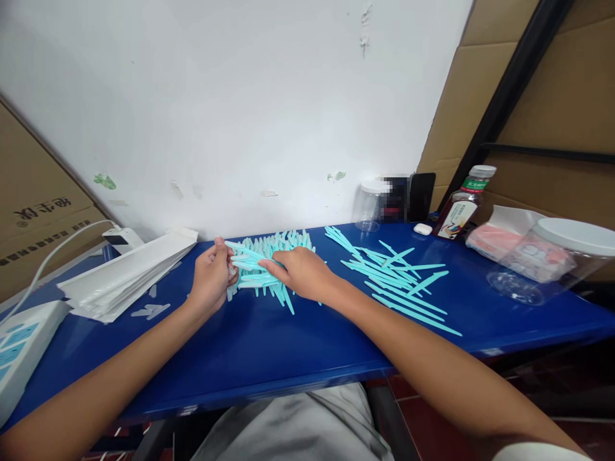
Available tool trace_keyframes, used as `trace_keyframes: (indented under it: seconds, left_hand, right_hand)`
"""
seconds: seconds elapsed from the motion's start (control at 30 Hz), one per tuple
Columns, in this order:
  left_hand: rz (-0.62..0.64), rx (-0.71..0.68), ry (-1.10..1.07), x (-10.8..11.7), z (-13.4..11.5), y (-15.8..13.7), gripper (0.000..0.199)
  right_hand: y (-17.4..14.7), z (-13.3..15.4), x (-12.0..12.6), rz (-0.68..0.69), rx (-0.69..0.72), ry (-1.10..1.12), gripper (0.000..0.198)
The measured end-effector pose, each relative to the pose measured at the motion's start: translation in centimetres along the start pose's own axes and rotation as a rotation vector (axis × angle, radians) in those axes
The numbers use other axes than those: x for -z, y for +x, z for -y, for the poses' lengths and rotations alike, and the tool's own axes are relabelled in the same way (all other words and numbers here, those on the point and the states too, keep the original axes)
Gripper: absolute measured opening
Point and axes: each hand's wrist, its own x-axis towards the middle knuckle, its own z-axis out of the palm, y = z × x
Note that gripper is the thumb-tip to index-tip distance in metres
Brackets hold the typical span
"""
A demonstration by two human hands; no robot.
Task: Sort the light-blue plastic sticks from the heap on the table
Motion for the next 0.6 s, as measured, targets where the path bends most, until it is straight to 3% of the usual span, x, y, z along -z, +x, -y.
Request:
trace_keyframes:
  seconds: [0.2, 0.6]
  left_hand:
    - [-0.036, -0.110, 0.056, -0.1, 0.3, -0.3, 0.048]
    - [-0.050, -0.114, 0.208, -0.5, 0.6, -1.0, 0.048]
  right_hand:
    - [-0.1, 0.2, 0.0, -0.026, -0.008, -0.047, 0.050]
    - [-0.3, 1.2, 0.1, 0.023, -0.052, -0.337, 0.053]
